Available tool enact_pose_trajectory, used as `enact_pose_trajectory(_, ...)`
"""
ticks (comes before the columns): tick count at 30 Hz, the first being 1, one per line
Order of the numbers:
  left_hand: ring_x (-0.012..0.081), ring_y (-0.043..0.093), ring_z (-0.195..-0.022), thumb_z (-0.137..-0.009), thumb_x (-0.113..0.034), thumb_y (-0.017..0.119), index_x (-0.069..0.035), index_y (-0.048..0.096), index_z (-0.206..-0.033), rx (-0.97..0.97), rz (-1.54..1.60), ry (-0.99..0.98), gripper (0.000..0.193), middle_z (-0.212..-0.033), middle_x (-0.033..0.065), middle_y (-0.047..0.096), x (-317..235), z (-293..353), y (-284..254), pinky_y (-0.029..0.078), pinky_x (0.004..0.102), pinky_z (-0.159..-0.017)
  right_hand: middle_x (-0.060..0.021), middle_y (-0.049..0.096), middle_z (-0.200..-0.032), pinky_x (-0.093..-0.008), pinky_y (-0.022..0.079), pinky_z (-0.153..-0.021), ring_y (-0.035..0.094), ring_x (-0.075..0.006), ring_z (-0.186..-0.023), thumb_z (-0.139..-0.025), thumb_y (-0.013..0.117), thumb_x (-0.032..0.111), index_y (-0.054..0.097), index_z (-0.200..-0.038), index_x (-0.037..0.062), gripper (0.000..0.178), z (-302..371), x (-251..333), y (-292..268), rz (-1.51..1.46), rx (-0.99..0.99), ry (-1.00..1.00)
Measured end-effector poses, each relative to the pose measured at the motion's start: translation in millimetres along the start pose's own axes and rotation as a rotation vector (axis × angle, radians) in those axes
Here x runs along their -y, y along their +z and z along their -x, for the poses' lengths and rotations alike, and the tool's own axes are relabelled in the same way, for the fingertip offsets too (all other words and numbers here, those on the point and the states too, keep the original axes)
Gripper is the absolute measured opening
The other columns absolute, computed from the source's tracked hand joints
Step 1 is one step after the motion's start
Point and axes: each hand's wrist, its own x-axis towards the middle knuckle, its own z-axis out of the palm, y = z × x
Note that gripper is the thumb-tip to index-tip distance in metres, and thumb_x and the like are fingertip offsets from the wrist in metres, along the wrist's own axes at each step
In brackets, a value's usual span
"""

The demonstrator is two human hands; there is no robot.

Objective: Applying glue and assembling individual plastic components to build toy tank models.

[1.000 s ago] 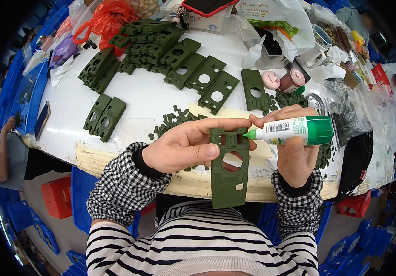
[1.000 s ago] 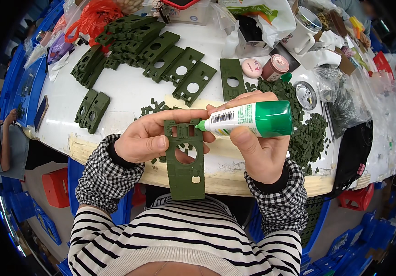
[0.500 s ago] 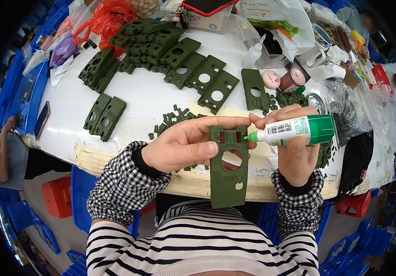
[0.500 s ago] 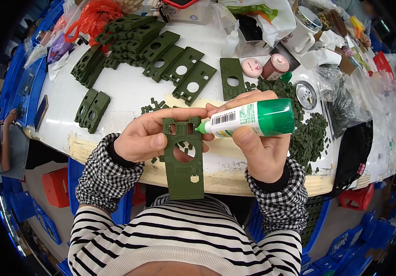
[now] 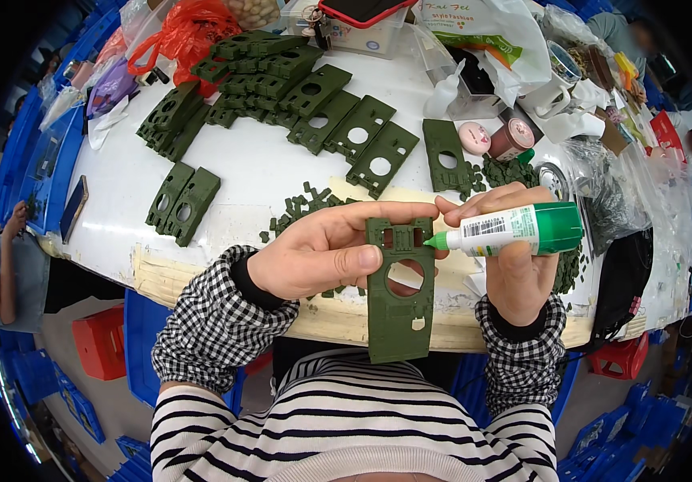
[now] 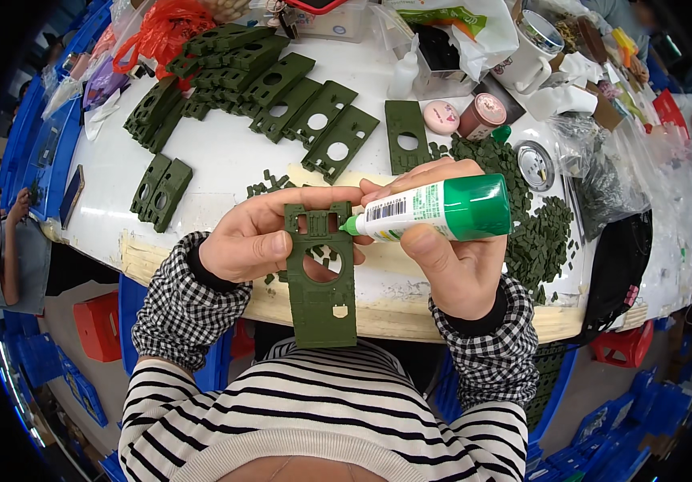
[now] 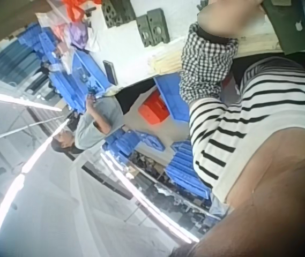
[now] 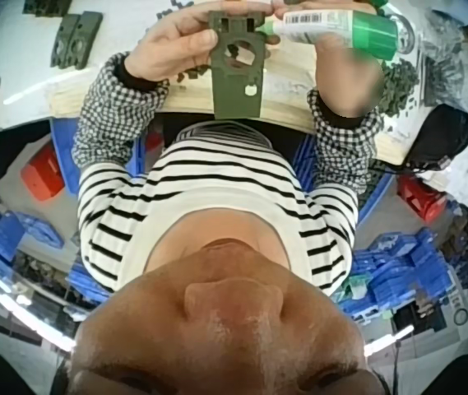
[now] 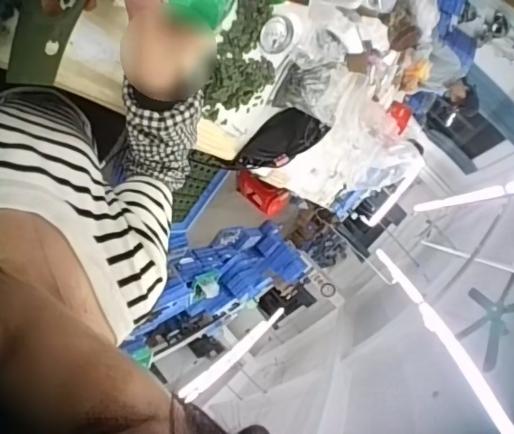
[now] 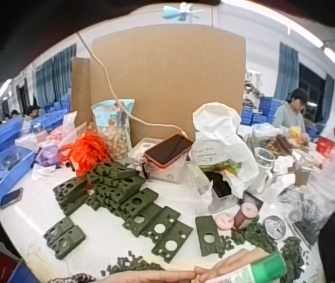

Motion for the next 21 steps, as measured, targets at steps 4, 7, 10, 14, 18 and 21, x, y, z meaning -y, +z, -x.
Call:
enact_pose_trajectory(4,0.0354,0.052,-0.120,-0.093,-0.030,0.057,0.002,0.025,-0.145,-0.003,-0.008,0.001,0.070,-0.135,0.0238,0.046,-2,0,2,0.049,0.0456,-0.093,-0.0146,0.065,-0.097,-0.0350,0.049,-0.087,0.058,-0.0207,-0.096,-0.089,0.064,0.032,0.057,-0.105,-0.0031,0.040,0,0,-2,-0.028,0.007,0.000)
enact_pose_trajectory(7,0.0350,0.052,-0.120,-0.093,-0.029,0.057,0.003,0.024,-0.145,-0.002,0.008,-0.025,0.070,-0.135,0.0231,0.046,-2,0,2,0.049,0.0458,-0.093,-0.0149,0.063,-0.097,-0.0396,0.050,-0.091,0.059,-0.0223,-0.098,-0.089,0.064,0.033,0.056,-0.105,-0.0037,0.041,-1,2,2,-0.104,-0.001,-0.001)
enact_pose_trajectory(10,0.0249,0.047,-0.125,-0.098,-0.019,0.049,0.003,0.024,-0.144,0.068,0.073,-0.007,0.057,-0.135,0.0197,0.046,3,1,-2,0.045,0.0394,-0.101,-0.0151,0.062,-0.097,-0.0449,0.048,-0.096,0.059,-0.0242,-0.099,-0.088,0.065,0.034,0.055,-0.106,-0.0041,0.043,-1,1,9,-0.140,0.034,-0.037)
enact_pose_trajectory(14,0.0192,0.054,-0.115,-0.098,-0.015,0.050,0.003,0.025,-0.144,0.035,-0.031,-0.065,0.056,-0.130,0.0167,0.051,3,3,-6,0.048,0.0334,-0.094,-0.0146,0.062,-0.099,-0.0474,0.045,-0.100,0.059,-0.0248,-0.099,-0.084,0.071,0.033,0.056,-0.107,-0.0038,0.046,1,-4,8,-0.073,0.108,-0.064)
enact_pose_trajectory(18,0.0174,0.056,-0.111,-0.097,-0.013,0.052,0.003,0.025,-0.144,0.033,0.009,-0.043,0.057,-0.128,0.0154,0.053,7,2,-6,0.049,0.0310,-0.092,-0.0140,0.064,-0.100,-0.0478,0.044,-0.101,0.060,-0.0241,-0.099,-0.081,0.075,0.031,0.058,-0.107,-0.0035,0.046,0,-3,7,-0.040,0.134,-0.064)
enact_pose_trajectory(21,0.0177,0.056,-0.112,-0.097,-0.013,0.052,0.003,0.026,-0.144,0.033,0.019,-0.044,0.057,-0.128,0.0153,0.053,7,2,-6,0.049,0.0309,-0.092,-0.0137,0.065,-0.099,-0.0478,0.043,-0.101,0.061,-0.0239,-0.098,-0.079,0.076,0.030,0.059,-0.107,-0.0033,0.047,0,-3,8,-0.034,0.133,-0.061)
